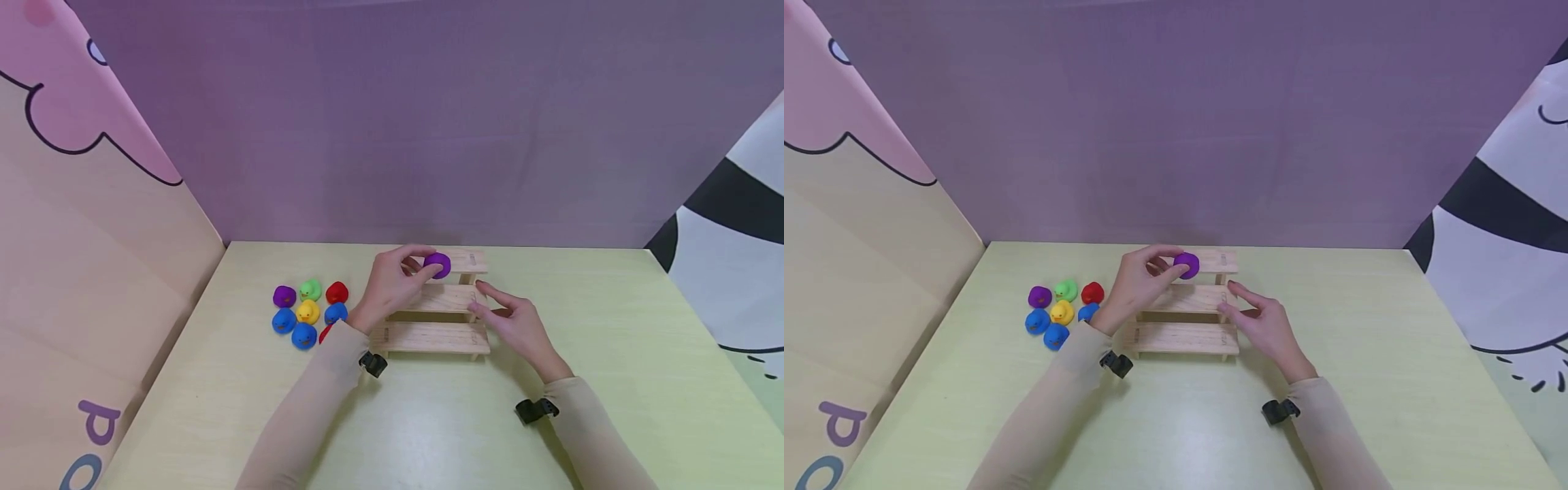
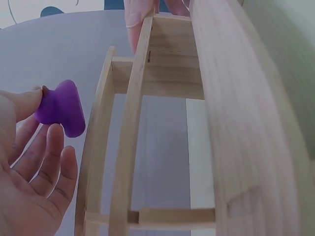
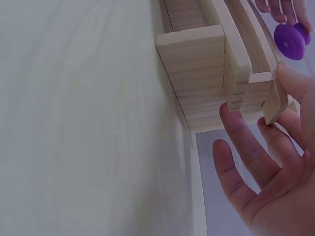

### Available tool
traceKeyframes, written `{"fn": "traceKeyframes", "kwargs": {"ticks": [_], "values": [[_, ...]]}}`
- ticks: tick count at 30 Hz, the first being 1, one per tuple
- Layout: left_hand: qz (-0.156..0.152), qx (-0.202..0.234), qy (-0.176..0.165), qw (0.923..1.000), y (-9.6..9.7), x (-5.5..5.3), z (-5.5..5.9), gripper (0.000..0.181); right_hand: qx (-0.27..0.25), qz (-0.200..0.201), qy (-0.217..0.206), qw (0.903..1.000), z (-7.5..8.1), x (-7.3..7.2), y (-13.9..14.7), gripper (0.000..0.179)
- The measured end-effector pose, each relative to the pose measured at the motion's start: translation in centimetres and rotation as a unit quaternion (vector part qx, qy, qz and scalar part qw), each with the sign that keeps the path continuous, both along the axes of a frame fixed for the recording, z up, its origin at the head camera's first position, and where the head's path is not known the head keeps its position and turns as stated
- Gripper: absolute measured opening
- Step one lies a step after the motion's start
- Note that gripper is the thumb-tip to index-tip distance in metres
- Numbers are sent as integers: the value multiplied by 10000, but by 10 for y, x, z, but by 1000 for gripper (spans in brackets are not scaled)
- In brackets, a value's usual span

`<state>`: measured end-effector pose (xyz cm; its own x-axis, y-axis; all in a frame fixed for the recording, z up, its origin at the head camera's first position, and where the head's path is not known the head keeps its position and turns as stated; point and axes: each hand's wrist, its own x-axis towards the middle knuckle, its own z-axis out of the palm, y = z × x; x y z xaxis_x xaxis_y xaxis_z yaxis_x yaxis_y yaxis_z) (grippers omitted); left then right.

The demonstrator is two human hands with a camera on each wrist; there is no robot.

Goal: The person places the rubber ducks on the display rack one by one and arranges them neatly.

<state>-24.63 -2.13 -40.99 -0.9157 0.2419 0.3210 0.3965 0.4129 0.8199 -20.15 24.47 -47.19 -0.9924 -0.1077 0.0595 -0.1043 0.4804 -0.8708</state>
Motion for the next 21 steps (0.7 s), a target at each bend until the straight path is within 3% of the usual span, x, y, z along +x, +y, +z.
{"fn": "traceKeyframes", "kwargs": {"ticks": [11,21], "values": [[52,-192,-118,9997,19,-5,3,34,-31,46,74,10000,-2,0,-1,60],[-32,-246,-189,9995,33,-20,5,31,-25,0,55,10000,-1,0,0,62]]}}
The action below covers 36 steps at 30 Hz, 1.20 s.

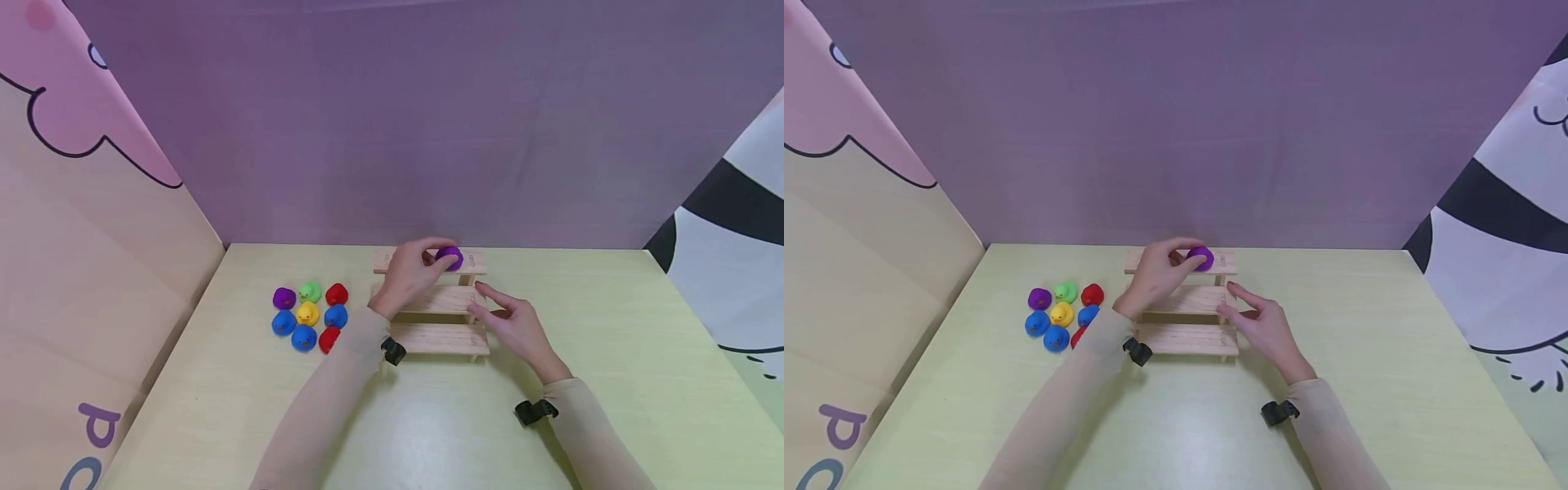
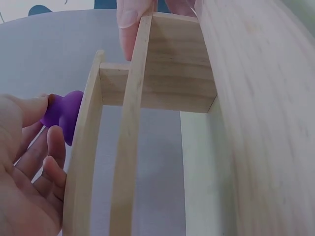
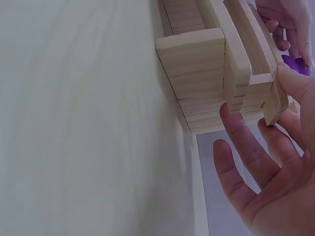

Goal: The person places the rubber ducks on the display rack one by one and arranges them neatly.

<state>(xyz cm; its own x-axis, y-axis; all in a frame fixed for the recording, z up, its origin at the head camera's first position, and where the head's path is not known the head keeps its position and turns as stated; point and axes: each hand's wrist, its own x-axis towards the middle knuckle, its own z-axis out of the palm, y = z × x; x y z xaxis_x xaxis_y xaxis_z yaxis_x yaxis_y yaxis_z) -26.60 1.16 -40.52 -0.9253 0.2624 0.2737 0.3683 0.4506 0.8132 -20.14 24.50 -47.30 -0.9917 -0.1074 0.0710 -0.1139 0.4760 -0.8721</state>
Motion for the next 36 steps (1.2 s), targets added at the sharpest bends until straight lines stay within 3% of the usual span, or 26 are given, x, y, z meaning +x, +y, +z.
{"fn": "traceKeyframes", "kwargs": {"ticks": [17,36], "values": [[-4,-88,-1,10000,10,-6,3,31,10,-53,-108,9999,3,1,2,62],[86,-53,-65,9999,8,-4,0,31,-73,21,-144,9999,0,1,0,61]]}}
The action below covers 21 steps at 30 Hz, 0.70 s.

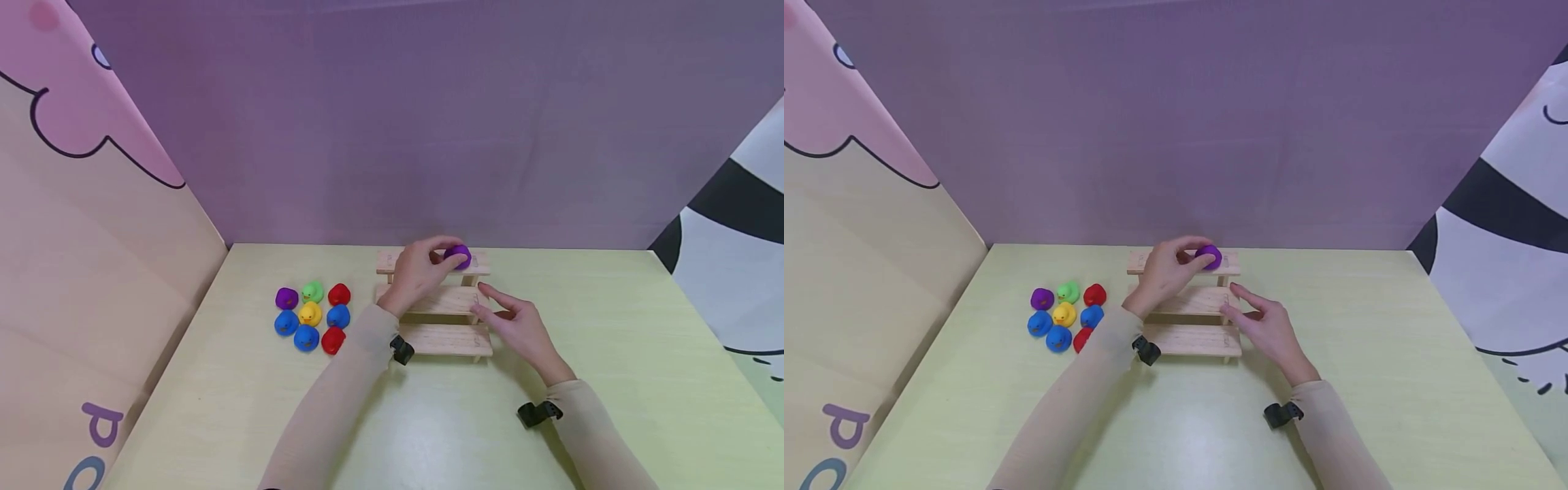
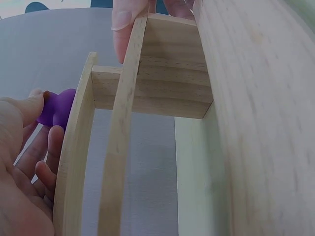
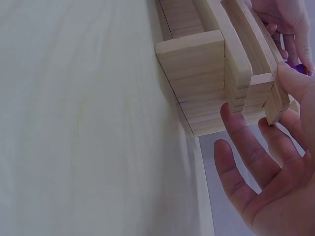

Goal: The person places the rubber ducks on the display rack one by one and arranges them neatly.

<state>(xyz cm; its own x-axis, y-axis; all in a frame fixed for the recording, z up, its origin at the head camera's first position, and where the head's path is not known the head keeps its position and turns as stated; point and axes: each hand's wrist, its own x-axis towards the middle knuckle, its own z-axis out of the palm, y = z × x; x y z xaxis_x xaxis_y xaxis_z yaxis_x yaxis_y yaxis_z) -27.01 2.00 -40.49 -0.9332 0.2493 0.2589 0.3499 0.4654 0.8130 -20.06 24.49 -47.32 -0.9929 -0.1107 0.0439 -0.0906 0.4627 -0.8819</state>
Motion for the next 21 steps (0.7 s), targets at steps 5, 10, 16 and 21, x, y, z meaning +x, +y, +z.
{"fn": "traceKeyframes", "kwargs": {"ticks": [5,10,16,21], "values": [[14,-19,21,10000,1,0,0,31,19,-1,-4,10000,0,0,1,61],[-130,333,-5,9994,-4,0,-2,32,24,-29,16,10000,-1,0,0,61],[-252,742,242,9966,-22,4,-4,31,40,-18,38,10000,-1,0,-2,61],[-81,694,357,9969,-39,10,-6,26,137,-40,76,9999,-1,-1,-3,61]]}}
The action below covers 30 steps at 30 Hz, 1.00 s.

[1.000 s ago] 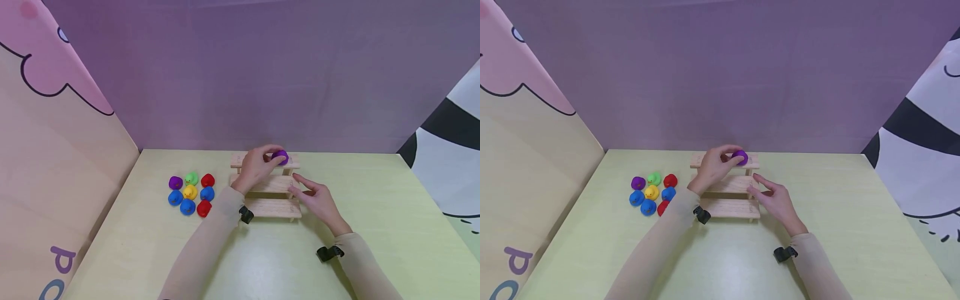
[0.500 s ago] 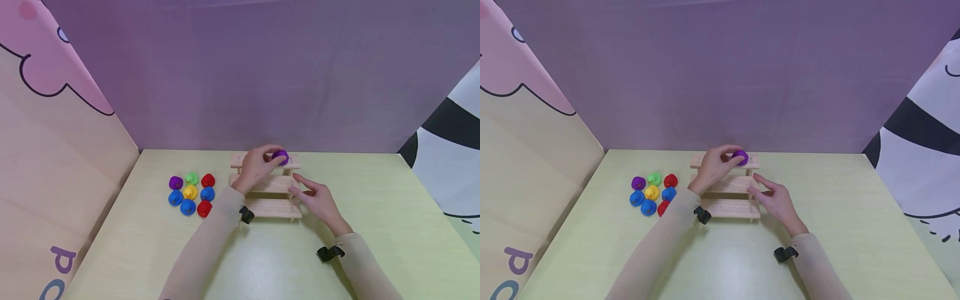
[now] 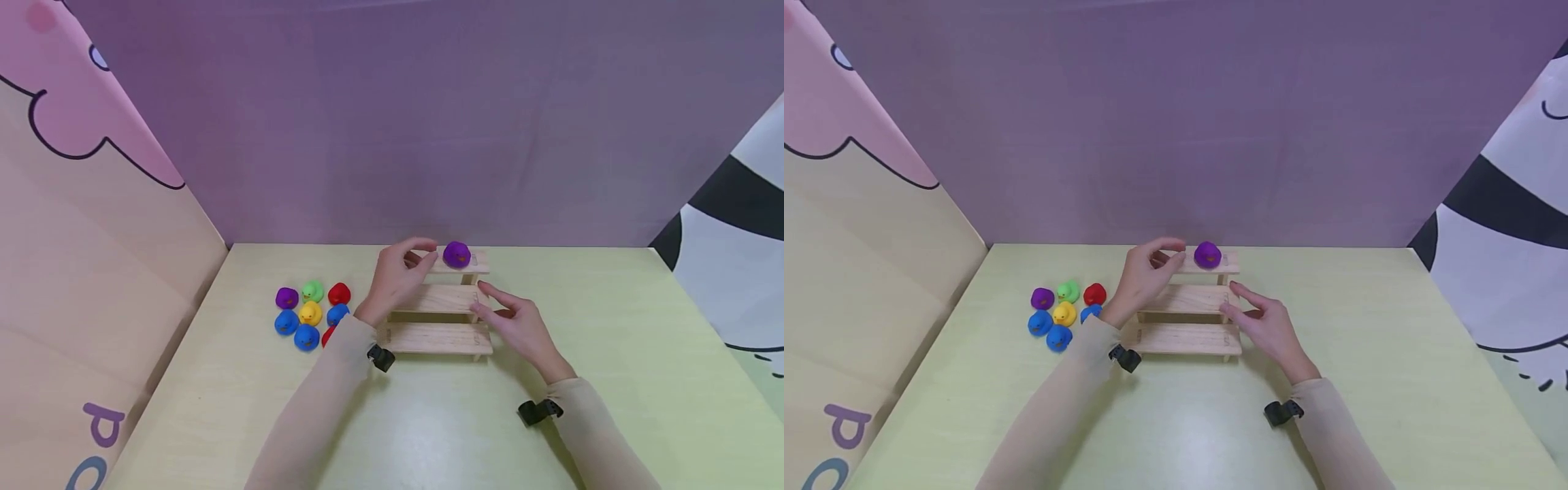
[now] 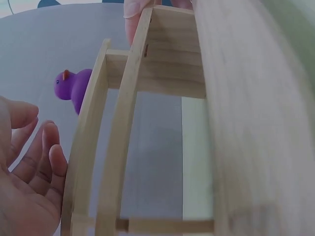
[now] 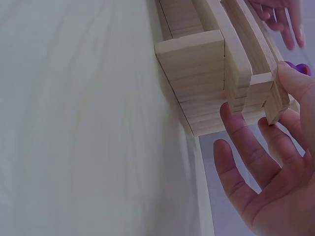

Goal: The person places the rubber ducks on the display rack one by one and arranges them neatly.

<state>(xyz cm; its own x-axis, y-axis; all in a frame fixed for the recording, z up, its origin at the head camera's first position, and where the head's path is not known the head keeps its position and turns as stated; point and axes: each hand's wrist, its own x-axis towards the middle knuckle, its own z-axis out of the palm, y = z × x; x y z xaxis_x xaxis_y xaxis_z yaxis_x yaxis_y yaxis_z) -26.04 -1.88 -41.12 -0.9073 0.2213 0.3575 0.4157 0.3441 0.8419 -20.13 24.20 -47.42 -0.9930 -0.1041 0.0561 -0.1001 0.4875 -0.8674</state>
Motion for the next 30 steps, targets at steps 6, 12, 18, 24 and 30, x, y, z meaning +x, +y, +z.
{"fn": "traceKeyframes", "kwargs": {"ticks": [6,12,18,24,30], "values": [[123,-49,135,9998,-20,11,-4,23,67,-4,39,10000,0,-1,0,61],[142,-41,139,9998,-41,23,-6,21,10,8,35,10000,1,-1,1,61],[100,-331,383,9987,-62,32,-7,21,3,1,12,10000,0,-1,3,60],[145,-532,371,9978,-81,38,-13,21,-75,-23,-6,10000,0,0,3,58],[445,-655,1,9969,-98,45,-17,23,-144,-63,48,9999,0,1,3,58]]}}
